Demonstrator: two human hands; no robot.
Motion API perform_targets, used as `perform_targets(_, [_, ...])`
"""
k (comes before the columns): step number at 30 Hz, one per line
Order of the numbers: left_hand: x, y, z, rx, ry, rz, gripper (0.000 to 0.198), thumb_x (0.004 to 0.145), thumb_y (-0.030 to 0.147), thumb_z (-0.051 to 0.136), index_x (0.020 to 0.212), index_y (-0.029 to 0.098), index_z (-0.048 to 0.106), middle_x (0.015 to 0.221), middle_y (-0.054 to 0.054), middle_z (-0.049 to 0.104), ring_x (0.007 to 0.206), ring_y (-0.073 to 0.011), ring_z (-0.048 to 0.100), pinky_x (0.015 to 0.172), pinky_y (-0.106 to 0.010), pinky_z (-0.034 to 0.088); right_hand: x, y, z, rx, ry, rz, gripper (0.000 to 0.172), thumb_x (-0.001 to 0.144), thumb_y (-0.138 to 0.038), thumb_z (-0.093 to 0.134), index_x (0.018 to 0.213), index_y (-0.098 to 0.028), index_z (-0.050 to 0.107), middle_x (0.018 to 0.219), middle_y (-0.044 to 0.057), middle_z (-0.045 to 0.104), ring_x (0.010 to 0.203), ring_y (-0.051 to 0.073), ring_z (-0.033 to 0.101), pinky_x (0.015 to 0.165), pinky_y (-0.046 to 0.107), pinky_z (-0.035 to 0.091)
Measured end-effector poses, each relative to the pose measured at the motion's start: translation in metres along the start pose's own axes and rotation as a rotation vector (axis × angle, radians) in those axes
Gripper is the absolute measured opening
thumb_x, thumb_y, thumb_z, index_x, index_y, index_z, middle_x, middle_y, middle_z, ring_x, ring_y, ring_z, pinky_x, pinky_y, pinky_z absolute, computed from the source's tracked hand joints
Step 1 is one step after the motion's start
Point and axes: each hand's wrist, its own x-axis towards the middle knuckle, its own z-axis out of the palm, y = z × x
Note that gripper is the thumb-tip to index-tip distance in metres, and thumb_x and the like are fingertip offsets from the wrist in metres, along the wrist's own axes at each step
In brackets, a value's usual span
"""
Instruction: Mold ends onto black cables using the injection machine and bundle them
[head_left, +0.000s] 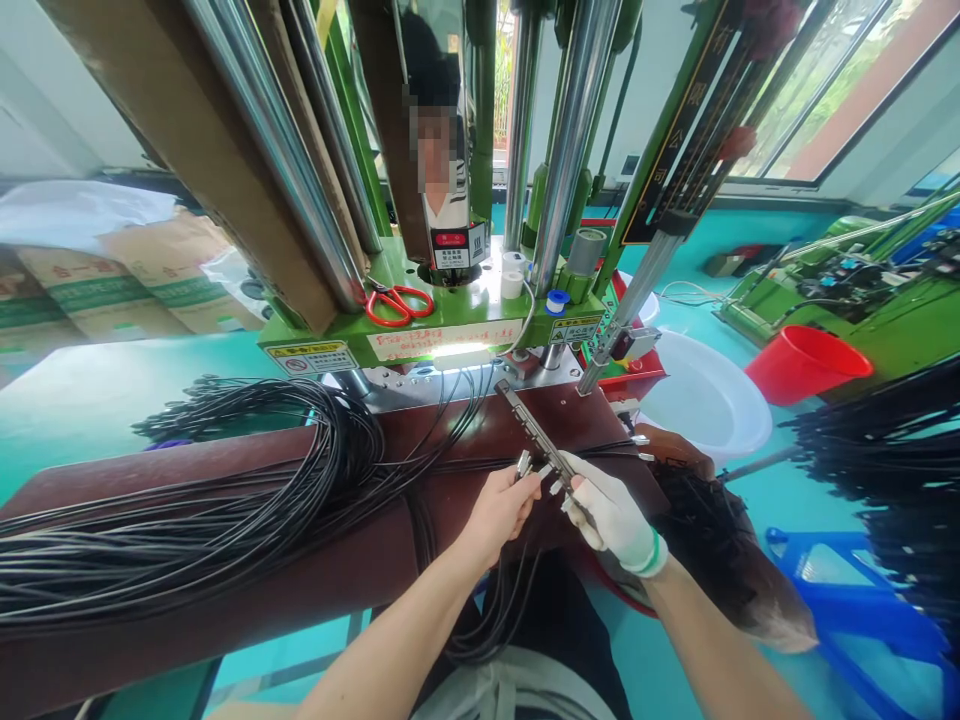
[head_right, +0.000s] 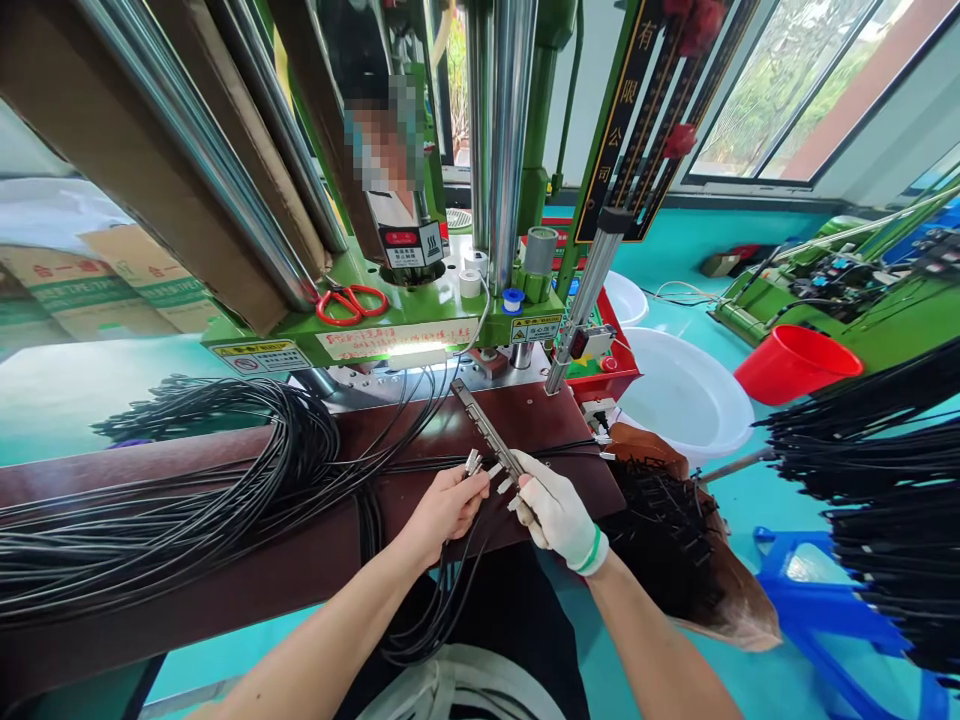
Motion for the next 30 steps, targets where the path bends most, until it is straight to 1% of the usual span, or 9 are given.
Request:
perform_targets(9, [-0.003, -0.003, 0.006, 0.023, 0.094, 0.055, 0.027, 0.072, 0.04, 0.054, 0.061, 0.018, 0.044, 0.037, 0.011, 0.026, 0.031, -0.0013, 0.014, 0.031, -0.016, 0.01, 0.0, -0.003, 0.001, -0.097, -0.035, -0.021, 0.052, 0.087, -0.043, 0.039, 0.129, -0.012, 0.039, 0.054, -0.005, 0.047, 0.03, 0.003, 0.031, 0.027, 0.015, 0.022])
perform_targets(14, [-0.003, -0.004, 0.006, 0.032, 0.109, 0.048, 0.028, 0.071, 0.041, 0.055, 0.06, 0.018, 0.044, 0.037, 0.011, 0.026, 0.03, -0.0014, 0.015, 0.031, -0.016, 0.01, 0.002, 0.007, 0.002, -0.226, -0.014, -0.188, 0.056, 0.086, -0.045, 0.04, 0.129, -0.008, 0.04, 0.052, -0.004, 0.043, 0.042, 0.006, 0.036, 0.037, 0.019, 0.03])
perform_targets(16, [-0.002, -0.005, 0.004, 0.048, 0.088, 0.043, 0.029, 0.072, 0.043, 0.054, 0.062, 0.018, 0.045, 0.037, 0.011, 0.027, 0.03, -0.0017, 0.016, 0.031, -0.017, 0.01, 0.003, 0.007, 0.003, -0.232, -0.007, -0.21, 0.057, 0.086, -0.045, 0.041, 0.127, -0.006, 0.042, 0.051, -0.004, 0.042, 0.045, 0.007, 0.037, 0.041, 0.02, 0.033])
perform_targets(19, [-0.003, 0.0, -0.001, 0.095, 0.068, 0.132, 0.032, 0.074, 0.046, 0.052, 0.064, 0.015, 0.05, 0.043, 0.007, 0.037, 0.035, -0.0039, 0.031, 0.034, -0.017, 0.024, 0.002, 0.004, 0.005, -0.12, 0.014, -0.128, 0.058, 0.083, -0.047, 0.044, 0.125, -0.008, 0.043, 0.055, -0.003, 0.045, 0.042, 0.006, 0.034, 0.035, 0.018, 0.026])
perform_targets(21, [-0.006, 0.007, -0.006, 0.063, 0.12, 0.234, 0.033, 0.074, 0.046, 0.053, 0.07, 0.014, 0.054, 0.054, 0.003, 0.047, 0.046, -0.0064, 0.044, 0.042, -0.018, 0.035, 0.002, 0.002, 0.005, -0.065, 0.03, -0.062, 0.058, 0.083, -0.048, 0.045, 0.126, -0.01, 0.042, 0.056, -0.003, 0.046, 0.038, 0.004, 0.031, 0.03, 0.016, 0.019])
perform_targets(22, [-0.007, 0.011, -0.008, 0.008, 0.152, 0.262, 0.033, 0.074, 0.047, 0.053, 0.075, 0.014, 0.054, 0.056, 0.003, 0.048, 0.048, -0.0068, 0.045, 0.044, -0.018, 0.037, 0.002, 0.002, 0.004, -0.051, 0.04, -0.041, 0.058, 0.082, -0.048, 0.045, 0.127, -0.011, 0.042, 0.056, -0.003, 0.046, 0.036, 0.004, 0.03, 0.029, 0.015, 0.018])
perform_targets(24, [-0.009, 0.016, -0.01, -0.159, 0.185, 0.245, 0.034, 0.075, 0.05, 0.051, 0.083, 0.017, 0.051, 0.05, 0.008, 0.04, 0.041, -0.0052, 0.037, 0.039, -0.017, 0.031, 0.002, 0.002, 0.004, -0.044, 0.059, -0.014, 0.057, 0.082, -0.048, 0.045, 0.127, -0.012, 0.041, 0.054, -0.004, 0.047, 0.032, 0.003, 0.028, 0.028, 0.015, 0.019])
perform_targets(27, [-0.009, 0.017, -0.007, -0.348, 0.176, 0.138, 0.03, 0.074, 0.051, 0.05, 0.079, 0.023, 0.039, 0.044, 0.013, 0.023, 0.034, -0.0032, 0.016, 0.033, -0.015, 0.013, 0.002, 0.003, 0.002, -0.068, 0.057, 0.013, 0.056, 0.082, -0.048, 0.045, 0.127, -0.013, 0.042, 0.053, -0.004, 0.048, 0.029, 0.003, 0.03, 0.027, 0.014, 0.02])
perform_targets(30, [-0.006, 0.01, 0.0, -0.329, 0.175, 0.074, 0.03, 0.074, 0.046, 0.05, 0.072, 0.023, 0.03, 0.044, 0.013, 0.024, 0.034, -0.0028, 0.013, 0.034, -0.015, 0.007, 0.002, 0.001, 0.001, -0.075, 0.038, 0.028, 0.055, 0.083, -0.047, 0.043, 0.127, -0.014, 0.041, 0.053, -0.005, 0.048, 0.028, 0.002, 0.03, 0.027, 0.014, 0.019])
